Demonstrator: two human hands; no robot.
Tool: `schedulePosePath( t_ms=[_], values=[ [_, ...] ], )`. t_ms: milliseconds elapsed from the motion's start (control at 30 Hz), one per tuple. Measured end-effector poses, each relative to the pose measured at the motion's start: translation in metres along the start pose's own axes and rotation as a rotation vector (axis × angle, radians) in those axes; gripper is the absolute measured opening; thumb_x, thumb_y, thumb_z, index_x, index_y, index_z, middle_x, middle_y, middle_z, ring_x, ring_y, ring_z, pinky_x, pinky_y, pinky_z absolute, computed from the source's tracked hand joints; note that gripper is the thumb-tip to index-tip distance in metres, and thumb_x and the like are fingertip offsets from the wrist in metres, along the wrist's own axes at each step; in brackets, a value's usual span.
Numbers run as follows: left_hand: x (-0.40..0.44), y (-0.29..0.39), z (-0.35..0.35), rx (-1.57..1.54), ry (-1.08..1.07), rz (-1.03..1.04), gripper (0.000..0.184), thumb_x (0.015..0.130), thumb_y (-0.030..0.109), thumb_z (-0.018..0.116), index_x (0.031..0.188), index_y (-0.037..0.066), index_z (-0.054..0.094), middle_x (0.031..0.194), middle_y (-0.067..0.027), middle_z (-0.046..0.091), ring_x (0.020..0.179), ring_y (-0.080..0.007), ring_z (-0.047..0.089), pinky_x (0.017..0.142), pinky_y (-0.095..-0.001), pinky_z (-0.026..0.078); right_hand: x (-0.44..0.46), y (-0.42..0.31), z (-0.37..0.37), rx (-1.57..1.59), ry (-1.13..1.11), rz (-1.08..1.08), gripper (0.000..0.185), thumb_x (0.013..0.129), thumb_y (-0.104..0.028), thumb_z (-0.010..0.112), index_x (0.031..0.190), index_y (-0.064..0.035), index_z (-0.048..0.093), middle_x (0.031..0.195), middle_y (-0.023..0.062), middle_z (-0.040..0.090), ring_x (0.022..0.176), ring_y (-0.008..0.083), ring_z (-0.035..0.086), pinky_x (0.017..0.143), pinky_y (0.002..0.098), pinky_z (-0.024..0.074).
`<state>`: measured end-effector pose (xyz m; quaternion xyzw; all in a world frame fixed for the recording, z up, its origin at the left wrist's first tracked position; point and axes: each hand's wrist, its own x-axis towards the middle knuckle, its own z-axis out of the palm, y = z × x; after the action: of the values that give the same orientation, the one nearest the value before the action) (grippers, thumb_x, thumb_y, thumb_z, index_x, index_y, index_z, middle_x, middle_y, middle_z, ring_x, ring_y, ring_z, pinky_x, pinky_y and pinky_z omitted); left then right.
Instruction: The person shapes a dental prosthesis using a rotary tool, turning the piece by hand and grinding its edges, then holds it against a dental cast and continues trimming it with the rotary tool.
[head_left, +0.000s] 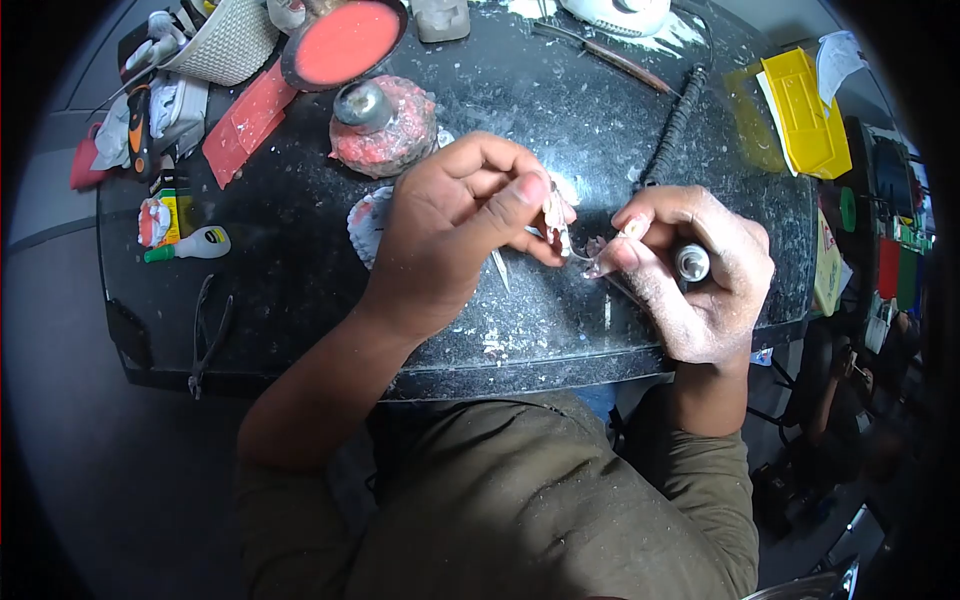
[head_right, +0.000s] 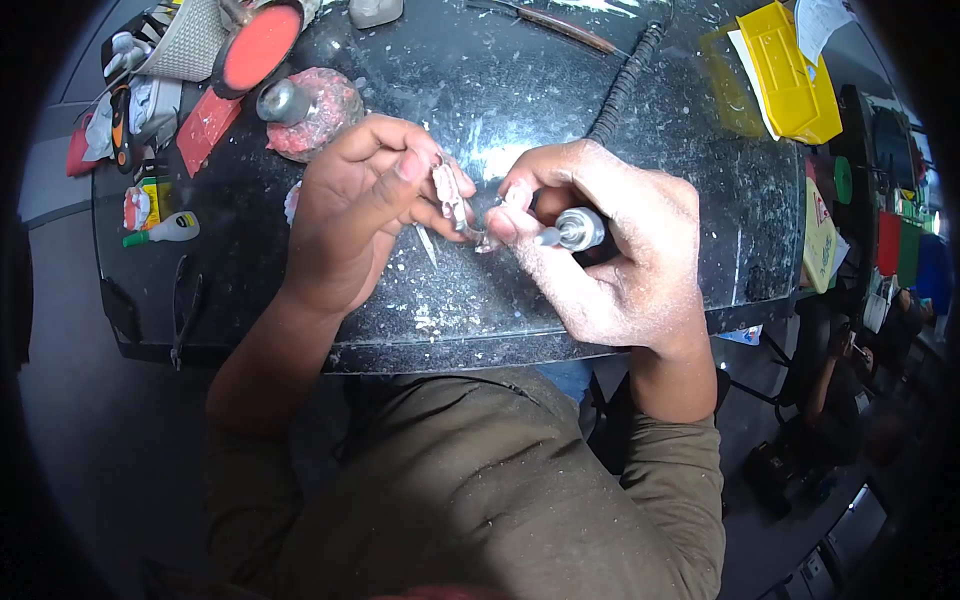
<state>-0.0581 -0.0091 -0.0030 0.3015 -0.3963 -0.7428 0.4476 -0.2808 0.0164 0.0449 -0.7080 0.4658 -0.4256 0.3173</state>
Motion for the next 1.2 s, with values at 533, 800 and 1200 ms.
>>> schedulePosePath(
  t_ms=[533, 800, 1200],
  values=[
    [-0.004, 0.002, 0.003, 0.175, 0.046, 0.074, 0.027, 0.11, 0.011, 0.058, 0.123, -0.011, 0.063, 0.11, -0.0264, 0.076, 0.097, -0.0262, 0.078, 0.083, -0.0384, 0.067, 0.003, -0.003, -0.006, -0.082, -0.106, -0.051, 0.015, 0.089, -0.001, 0.081, 0.098, 0.0042, 0.07, 0.083, 0.008, 0.074, 0.072, 0.0122, 0.075, 0.066, 0.0222, 0.0526],
    [-0.002, -0.001, 0.002, 0.191, -0.005, 0.134, 0.029, 0.103, 0.0, 0.065, 0.129, -0.01, 0.059, 0.126, -0.0276, 0.071, 0.111, -0.0249, 0.074, 0.093, -0.0364, 0.063, 0.005, 0.002, 0.0, -0.107, -0.048, -0.099, 0.018, 0.082, -0.005, 0.087, 0.093, -0.0034, 0.073, 0.077, 0.0055, 0.071, 0.061, 0.0111, 0.066, 0.059, 0.0242, 0.0507],
    [0.001, -0.003, -0.003, 0.191, -0.039, 0.147, 0.029, 0.102, -0.002, 0.064, 0.13, -0.008, 0.059, 0.127, -0.0279, 0.071, 0.104, -0.0232, 0.074, 0.084, -0.0326, 0.062, 0.007, 0.001, -0.011, -0.099, 0.014, -0.084, 0.036, 0.077, -0.019, 0.097, 0.098, -0.0029, 0.072, 0.08, 0.0015, 0.069, 0.063, 0.0051, 0.057, 0.058, 0.0209, 0.0456]
  ],
)
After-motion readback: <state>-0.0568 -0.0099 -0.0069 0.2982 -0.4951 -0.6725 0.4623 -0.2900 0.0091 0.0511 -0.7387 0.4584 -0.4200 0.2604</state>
